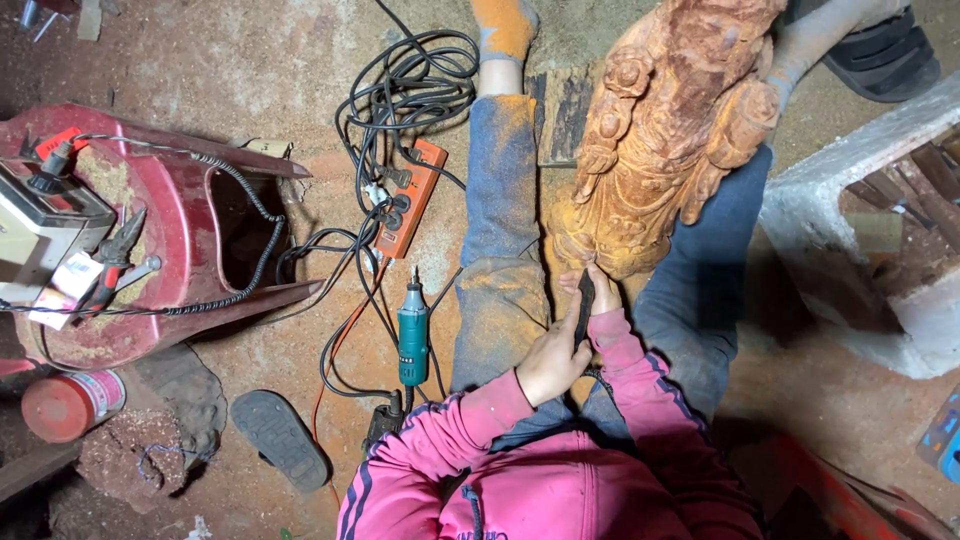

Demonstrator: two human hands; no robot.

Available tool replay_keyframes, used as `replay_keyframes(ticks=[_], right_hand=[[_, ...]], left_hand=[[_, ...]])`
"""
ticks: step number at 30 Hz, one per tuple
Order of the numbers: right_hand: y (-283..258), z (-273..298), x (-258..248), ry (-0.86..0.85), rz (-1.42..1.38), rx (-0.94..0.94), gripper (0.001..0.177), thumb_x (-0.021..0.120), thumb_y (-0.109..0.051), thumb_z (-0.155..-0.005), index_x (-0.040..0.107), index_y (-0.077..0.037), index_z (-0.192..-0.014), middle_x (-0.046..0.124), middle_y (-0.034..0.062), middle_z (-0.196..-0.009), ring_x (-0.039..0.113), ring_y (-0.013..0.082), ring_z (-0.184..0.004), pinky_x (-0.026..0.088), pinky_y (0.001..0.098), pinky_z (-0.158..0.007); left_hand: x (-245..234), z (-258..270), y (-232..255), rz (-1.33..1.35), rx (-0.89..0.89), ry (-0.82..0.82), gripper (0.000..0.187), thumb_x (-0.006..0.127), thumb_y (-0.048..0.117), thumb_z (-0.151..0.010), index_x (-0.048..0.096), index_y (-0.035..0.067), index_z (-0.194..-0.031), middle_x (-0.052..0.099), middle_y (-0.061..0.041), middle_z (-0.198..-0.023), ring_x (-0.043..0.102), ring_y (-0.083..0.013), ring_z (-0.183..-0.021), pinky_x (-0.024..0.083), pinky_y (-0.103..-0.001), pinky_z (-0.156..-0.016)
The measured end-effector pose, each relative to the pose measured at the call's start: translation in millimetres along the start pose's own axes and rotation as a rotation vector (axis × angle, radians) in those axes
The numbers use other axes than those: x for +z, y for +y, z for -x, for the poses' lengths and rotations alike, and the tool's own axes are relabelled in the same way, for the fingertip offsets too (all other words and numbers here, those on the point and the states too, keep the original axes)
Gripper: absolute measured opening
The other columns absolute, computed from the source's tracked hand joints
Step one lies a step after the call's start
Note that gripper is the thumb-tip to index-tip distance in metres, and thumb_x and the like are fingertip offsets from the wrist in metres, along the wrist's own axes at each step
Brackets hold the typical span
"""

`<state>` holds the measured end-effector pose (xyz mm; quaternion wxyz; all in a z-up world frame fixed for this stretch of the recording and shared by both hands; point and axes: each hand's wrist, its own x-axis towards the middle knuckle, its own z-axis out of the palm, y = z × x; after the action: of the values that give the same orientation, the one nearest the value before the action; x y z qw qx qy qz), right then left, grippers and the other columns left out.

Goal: Carving intricate details into a wooden statue using a handheld electric rotary tool while sitting on the floor.

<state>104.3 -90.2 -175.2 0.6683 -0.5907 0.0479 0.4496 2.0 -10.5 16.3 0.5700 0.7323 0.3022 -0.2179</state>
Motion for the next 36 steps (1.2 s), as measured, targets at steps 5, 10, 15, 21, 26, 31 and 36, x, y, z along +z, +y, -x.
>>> replay_keyframes(ticks=[5, 10, 15, 21, 26, 31, 36], right_hand=[[12.7, -12.8, -9.3, -0.01, -0.073, 0.008, 0.047, 0.048, -0.032, -0.108, 0.071, 0.005, -0.092, 0.075, 0.0239, -0.098, 0.075, 0.0285, -0.089, 0.06, 0.0439, -0.09], [9.6, -16.2, -14.2, -0.017, -0.076, 0.052, 0.047, 0.05, -0.033, -0.107, 0.071, 0.005, -0.09, 0.075, 0.0218, -0.094, 0.075, 0.0253, -0.086, 0.061, 0.0426, -0.087], [10.4, -21.4, -21.1, -0.039, -0.06, 0.093, 0.048, 0.05, -0.032, -0.107, 0.073, 0.007, -0.09, 0.075, 0.0231, -0.094, 0.074, 0.0272, -0.089, 0.059, 0.0462, -0.093], [4.4, -19.0, -23.3, -0.06, 0.055, 0.107, 0.052, 0.049, -0.038, -0.106, 0.078, 0.004, -0.095, 0.075, 0.0218, -0.094, 0.074, 0.0242, -0.089, 0.058, 0.0417, -0.092], [1.0, -18.4, -22.9, -0.063, 0.09, 0.111, 0.051, 0.049, -0.041, -0.104, 0.081, -0.003, -0.094, 0.077, 0.0158, -0.092, 0.073, 0.0182, -0.086, 0.059, 0.0349, -0.089], [7.0, -13.4, -20.4, 0.01, 0.134, 0.146, 0.047, 0.052, -0.042, -0.1, 0.083, -0.007, -0.092, 0.077, 0.0086, -0.086, 0.065, 0.0102, -0.074, 0.057, 0.0248, -0.072], [-6.9, 3.3, 1.4, 0.026, 0.188, 0.078, 0.045, 0.053, -0.039, -0.101, 0.084, -0.008, -0.092, 0.076, 0.0106, -0.086, 0.064, 0.0131, -0.073, 0.056, 0.0253, -0.07]], left_hand=[[-4.5, 0.7, 16.2, 0.003, 0.012, 0.012, 0.081, 0.047, 0.021, -0.096, 0.002, 0.007, -0.162, 0.055, -0.04, -0.124, 0.058, -0.056, -0.117, 0.048, -0.06, -0.102], [12.1, -10.7, 4.0, 0.015, -0.018, 0.047, 0.084, 0.047, 0.023, -0.096, -0.001, 0.012, -0.163, 0.056, -0.037, -0.123, 0.06, -0.0547, -0.115, 0.05, -0.058, -0.099], [13.0, -12.9, 2.5, 0.02, -0.019, 0.032, 0.082, 0.046, 0.023, -0.097, -0.001, 0.009, -0.163, 0.055, -0.038, -0.125, 0.059, -0.056, -0.115, 0.05, -0.059, -0.098], [18.1, -12.9, -1.4, 0.02, -0.029, 0.04, 0.081, 0.045, 0.022, -0.097, -0.001, 0.007, -0.162, 0.055, -0.039, -0.125, 0.058, -0.0584, -0.115, 0.049, -0.06, -0.098], [21.6, -13.5, -3.8, 0.031, -0.035, 0.081, 0.08, 0.047, 0.021, -0.096, 0.002, 0.008, -0.162, 0.056, -0.04, -0.124, 0.058, -0.0588, -0.114, 0.049, -0.061, -0.097], [14.3, -6.8, 3.3, 0.036, -0.032, 0.03, 0.083, 0.047, 0.023, -0.097, -0.002, 0.008, -0.163, 0.055, -0.039, -0.126, 0.058, -0.0571, -0.116, 0.049, -0.059, -0.098], [-3.9, 11.8, 10.9, 0.022, -0.029, 0.002, 0.083, 0.048, 0.023, -0.097, -0.002, 0.01, -0.163, 0.054, -0.04, -0.128, 0.057, -0.0573, -0.117, 0.049, -0.06, -0.098]])
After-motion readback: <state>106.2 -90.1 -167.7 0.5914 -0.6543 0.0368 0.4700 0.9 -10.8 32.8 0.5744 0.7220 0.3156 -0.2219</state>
